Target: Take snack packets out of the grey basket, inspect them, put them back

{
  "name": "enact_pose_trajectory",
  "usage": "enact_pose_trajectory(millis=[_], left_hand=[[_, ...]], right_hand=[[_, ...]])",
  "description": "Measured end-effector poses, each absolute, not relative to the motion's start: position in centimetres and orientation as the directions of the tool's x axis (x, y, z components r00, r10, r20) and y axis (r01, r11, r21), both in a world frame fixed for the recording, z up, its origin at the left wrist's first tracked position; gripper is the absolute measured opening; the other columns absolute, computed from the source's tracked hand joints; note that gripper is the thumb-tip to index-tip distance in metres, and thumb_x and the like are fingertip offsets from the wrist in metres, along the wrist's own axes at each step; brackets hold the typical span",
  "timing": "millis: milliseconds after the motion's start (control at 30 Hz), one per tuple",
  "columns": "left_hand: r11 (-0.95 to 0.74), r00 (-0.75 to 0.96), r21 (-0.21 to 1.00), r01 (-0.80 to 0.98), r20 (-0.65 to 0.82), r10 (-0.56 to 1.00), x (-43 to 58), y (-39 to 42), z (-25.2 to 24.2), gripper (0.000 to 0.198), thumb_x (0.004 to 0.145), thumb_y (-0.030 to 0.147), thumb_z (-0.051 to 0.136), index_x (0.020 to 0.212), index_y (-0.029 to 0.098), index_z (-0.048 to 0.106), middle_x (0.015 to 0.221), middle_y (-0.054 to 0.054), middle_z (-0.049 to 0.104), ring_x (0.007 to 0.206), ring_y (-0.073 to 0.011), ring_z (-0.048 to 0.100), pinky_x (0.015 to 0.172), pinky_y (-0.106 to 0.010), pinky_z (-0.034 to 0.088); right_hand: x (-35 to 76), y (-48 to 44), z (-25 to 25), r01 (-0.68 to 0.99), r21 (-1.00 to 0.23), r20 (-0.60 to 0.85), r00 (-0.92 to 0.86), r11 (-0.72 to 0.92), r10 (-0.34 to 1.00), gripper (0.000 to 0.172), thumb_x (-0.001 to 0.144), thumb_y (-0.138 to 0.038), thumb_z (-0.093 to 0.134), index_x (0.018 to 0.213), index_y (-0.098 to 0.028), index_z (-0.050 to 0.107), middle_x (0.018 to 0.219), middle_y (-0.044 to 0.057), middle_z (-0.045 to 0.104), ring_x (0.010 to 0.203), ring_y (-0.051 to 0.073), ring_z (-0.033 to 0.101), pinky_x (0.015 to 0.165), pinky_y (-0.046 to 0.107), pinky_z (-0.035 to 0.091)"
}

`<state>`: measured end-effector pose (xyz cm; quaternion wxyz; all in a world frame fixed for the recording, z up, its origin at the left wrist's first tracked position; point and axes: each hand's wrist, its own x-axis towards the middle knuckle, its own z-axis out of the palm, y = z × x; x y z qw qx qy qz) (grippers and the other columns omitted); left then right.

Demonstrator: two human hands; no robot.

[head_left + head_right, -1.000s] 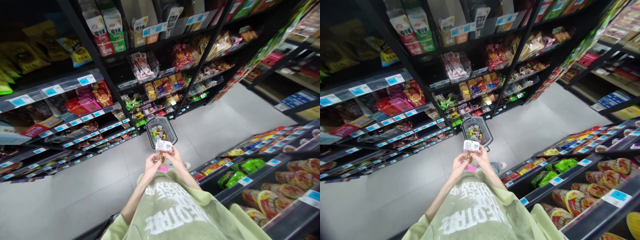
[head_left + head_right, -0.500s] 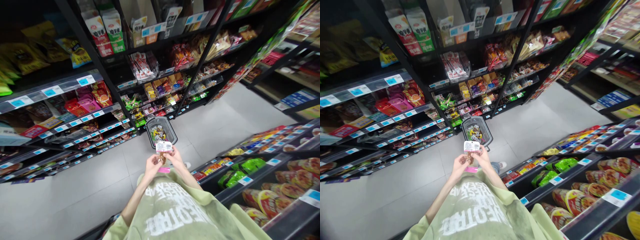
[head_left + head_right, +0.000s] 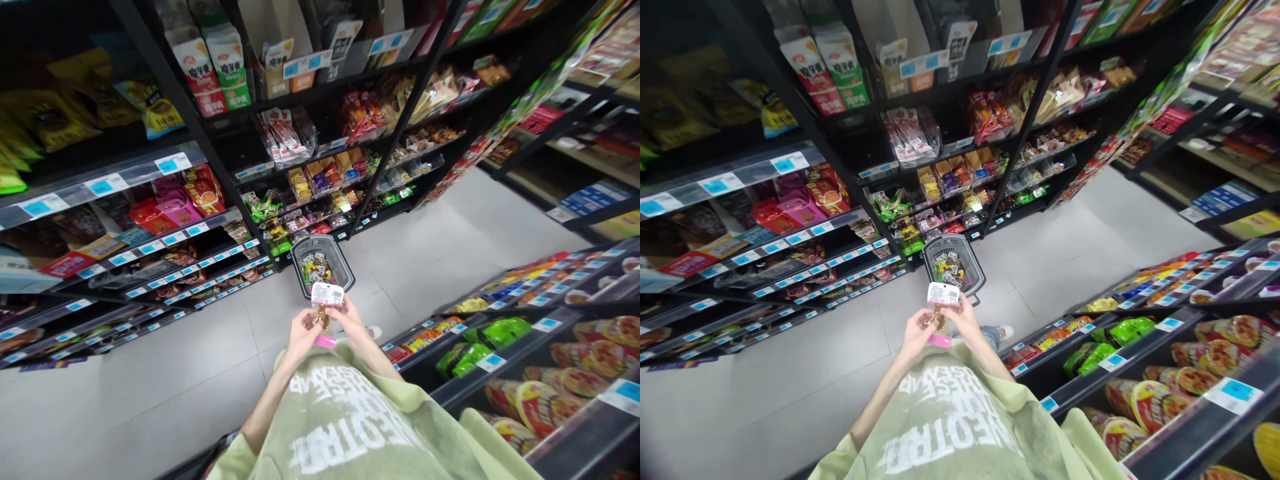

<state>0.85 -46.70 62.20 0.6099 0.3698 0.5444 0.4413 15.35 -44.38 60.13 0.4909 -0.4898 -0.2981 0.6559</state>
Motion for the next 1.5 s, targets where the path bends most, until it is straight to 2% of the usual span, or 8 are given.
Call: enact_pose_trajectory(millis=[167, 367, 800, 1200, 1300, 1400, 1500], left_hand=[[0.316, 0.035, 0.943, -0.107, -0.314, 0.949, 1.0, -46.7, 62.3, 0.021, 0.063, 0.024, 0.074, 0.081, 0.015, 0.065, 0.079, -0.005, 0.070, 0.076, -0.0183, 0.065, 0.073, -0.027, 0.050], [0.324, 0.042, 0.945, -0.040, -0.322, 0.946, 1.0, -46.7, 61.9, 0.020, 0.062, 0.020, 0.071, 0.080, 0.015, 0.063, 0.077, -0.003, 0.068, 0.074, -0.0162, 0.062, 0.074, -0.027, 0.048], [0.323, 0.124, 0.944, -0.067, -0.313, 0.942, 1.2, -46.9, 61.6, 0.025, 0.067, 0.029, 0.075, 0.083, 0.015, 0.060, 0.078, -0.001, 0.063, 0.075, -0.0152, 0.059, 0.075, -0.027, 0.048], [0.321, 0.156, 0.945, -0.060, -0.309, 0.938, 1.0, -46.9, 61.0, 0.027, 0.073, 0.032, 0.077, 0.088, 0.015, 0.063, 0.086, -0.004, 0.067, 0.081, -0.0171, 0.064, 0.078, -0.027, 0.049], [0.293, 0.121, 0.955, -0.055, -0.285, 0.951, 0.9, -46.8, 60.7, 0.027, 0.077, 0.034, 0.074, 0.095, 0.015, 0.064, 0.092, -0.007, 0.070, 0.084, -0.0184, 0.065, 0.077, -0.027, 0.050], [0.236, 0.014, 0.972, -0.010, -0.236, 0.972, 0.7, -46.7, 60.6, 0.025, 0.080, 0.033, 0.071, 0.098, 0.016, 0.067, 0.096, -0.007, 0.070, 0.089, -0.0193, 0.066, 0.080, -0.028, 0.051], [0.101, -0.100, 0.988, 0.115, -0.089, 0.991, 0.4, -46.7, 60.4, 0.019, 0.082, 0.028, 0.070, 0.097, 0.017, 0.072, 0.097, -0.007, 0.068, 0.090, -0.0186, 0.066, 0.081, -0.029, 0.052]], right_hand=[[15.5, -44.4, 60.4, -0.362, -0.863, -0.375, -0.010, -0.353, 0.927, 0.051, 0.066, -0.032, 0.086, 0.110, -0.025, 0.061, 0.110, 0.004, 0.073, 0.101, 0.025, 0.068, 0.088, 0.037, 0.054], [15.5, -44.1, 60.5, -0.352, -0.879, -0.352, 0.028, -0.321, 0.935, 0.055, 0.062, -0.030, 0.088, 0.110, -0.023, 0.061, 0.105, 0.005, 0.075, 0.096, 0.024, 0.070, 0.087, 0.035, 0.054], [15.6, -44.1, 59.3, -0.405, -0.876, -0.304, 0.044, -0.262, 0.951, 0.052, 0.064, -0.025, 0.085, 0.110, -0.023, 0.061, 0.100, 0.004, 0.075, 0.090, 0.022, 0.071, 0.084, 0.034, 0.054], [15.7, -44.0, 59.7, -0.340, -0.897, -0.326, 0.080, -0.281, 0.942, 0.046, 0.064, -0.022, 0.082, 0.104, -0.022, 0.059, 0.098, 0.004, 0.075, 0.090, 0.023, 0.069, 0.084, 0.035, 0.052], [15.7, -44.1, 59.6, -0.352, -0.892, -0.340, 0.113, -0.283, 0.933, 0.047, 0.067, -0.027, 0.082, 0.106, -0.023, 0.058, 0.102, 0.004, 0.074, 0.094, 0.023, 0.068, 0.084, 0.035, 0.052], [15.5, -44.0, 59.4, -0.352, -0.897, -0.329, 0.127, -0.267, 0.936, 0.051, 0.068, -0.033, 0.083, 0.110, -0.023, 0.056, 0.108, 0.005, 0.072, 0.097, 0.021, 0.067, 0.088, 0.034, 0.051], [15.5, -43.8, 59.1, -0.310, -0.910, -0.339, 0.174, -0.275, 0.925, 0.055, 0.063, -0.036, 0.086, 0.107, -0.022, 0.056, 0.107, 0.004, 0.069, 0.087, 0.018, 0.066, 0.085, 0.033, 0.050]])
